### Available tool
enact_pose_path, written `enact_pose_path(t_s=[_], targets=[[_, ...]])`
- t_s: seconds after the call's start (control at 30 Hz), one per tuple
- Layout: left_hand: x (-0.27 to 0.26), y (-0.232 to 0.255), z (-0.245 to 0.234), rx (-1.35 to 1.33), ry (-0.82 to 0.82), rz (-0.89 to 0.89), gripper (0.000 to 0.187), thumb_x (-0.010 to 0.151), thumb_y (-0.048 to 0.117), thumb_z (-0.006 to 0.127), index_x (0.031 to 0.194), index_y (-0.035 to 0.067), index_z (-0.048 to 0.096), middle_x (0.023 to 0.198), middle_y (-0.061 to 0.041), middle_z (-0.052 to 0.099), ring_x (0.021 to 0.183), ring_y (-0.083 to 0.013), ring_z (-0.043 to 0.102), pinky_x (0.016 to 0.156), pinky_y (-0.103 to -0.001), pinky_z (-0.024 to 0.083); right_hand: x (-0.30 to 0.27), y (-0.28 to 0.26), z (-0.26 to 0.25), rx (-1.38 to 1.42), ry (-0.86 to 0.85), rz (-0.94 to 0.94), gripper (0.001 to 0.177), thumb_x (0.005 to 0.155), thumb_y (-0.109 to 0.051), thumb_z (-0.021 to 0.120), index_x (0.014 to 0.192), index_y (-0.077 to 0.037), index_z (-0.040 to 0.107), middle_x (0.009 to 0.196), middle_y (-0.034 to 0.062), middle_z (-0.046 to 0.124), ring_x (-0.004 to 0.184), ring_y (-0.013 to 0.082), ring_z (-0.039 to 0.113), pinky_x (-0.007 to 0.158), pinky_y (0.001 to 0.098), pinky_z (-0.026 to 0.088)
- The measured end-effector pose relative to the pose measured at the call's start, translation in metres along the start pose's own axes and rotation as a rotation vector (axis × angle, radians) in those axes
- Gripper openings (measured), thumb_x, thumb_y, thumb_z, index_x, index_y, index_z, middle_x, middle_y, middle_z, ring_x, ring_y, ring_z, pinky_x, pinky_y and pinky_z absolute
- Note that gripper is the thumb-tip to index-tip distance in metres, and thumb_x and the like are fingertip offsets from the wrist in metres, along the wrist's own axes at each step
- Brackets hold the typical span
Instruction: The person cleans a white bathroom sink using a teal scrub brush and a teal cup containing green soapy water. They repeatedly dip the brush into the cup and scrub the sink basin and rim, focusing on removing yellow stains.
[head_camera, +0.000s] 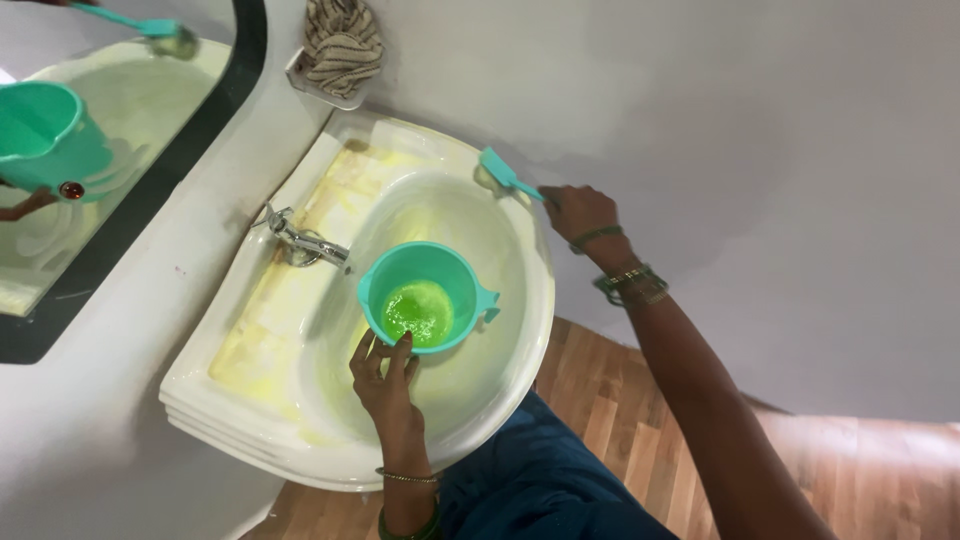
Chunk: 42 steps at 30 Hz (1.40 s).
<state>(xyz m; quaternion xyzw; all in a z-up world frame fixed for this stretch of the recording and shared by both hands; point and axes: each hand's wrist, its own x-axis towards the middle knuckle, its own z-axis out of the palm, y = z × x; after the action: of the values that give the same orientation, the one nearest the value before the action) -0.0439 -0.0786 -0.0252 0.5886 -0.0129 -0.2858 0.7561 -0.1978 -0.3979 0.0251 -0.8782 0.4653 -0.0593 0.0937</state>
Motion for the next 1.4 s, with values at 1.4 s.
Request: enact_pose_path(t_s=[1.4], targets=[[-0.104,-0.033,0.050,0.021,0.105,0.134,0.020,0.084,0.011,0.081,0.086,-0.003,0.068,0.145,-0.012,0.046,0.130,-0.0248,0.060,0.088,-0.039,0.067,-0.196,0.066,0.009,0.444,-0.111,0.071,0.040,0.097,-0.035,0.057,0.136,-0.029,0.066,0.082,0.0218,0.071,0.085,0.0436,0.069,0.076,0.0505,0.056]])
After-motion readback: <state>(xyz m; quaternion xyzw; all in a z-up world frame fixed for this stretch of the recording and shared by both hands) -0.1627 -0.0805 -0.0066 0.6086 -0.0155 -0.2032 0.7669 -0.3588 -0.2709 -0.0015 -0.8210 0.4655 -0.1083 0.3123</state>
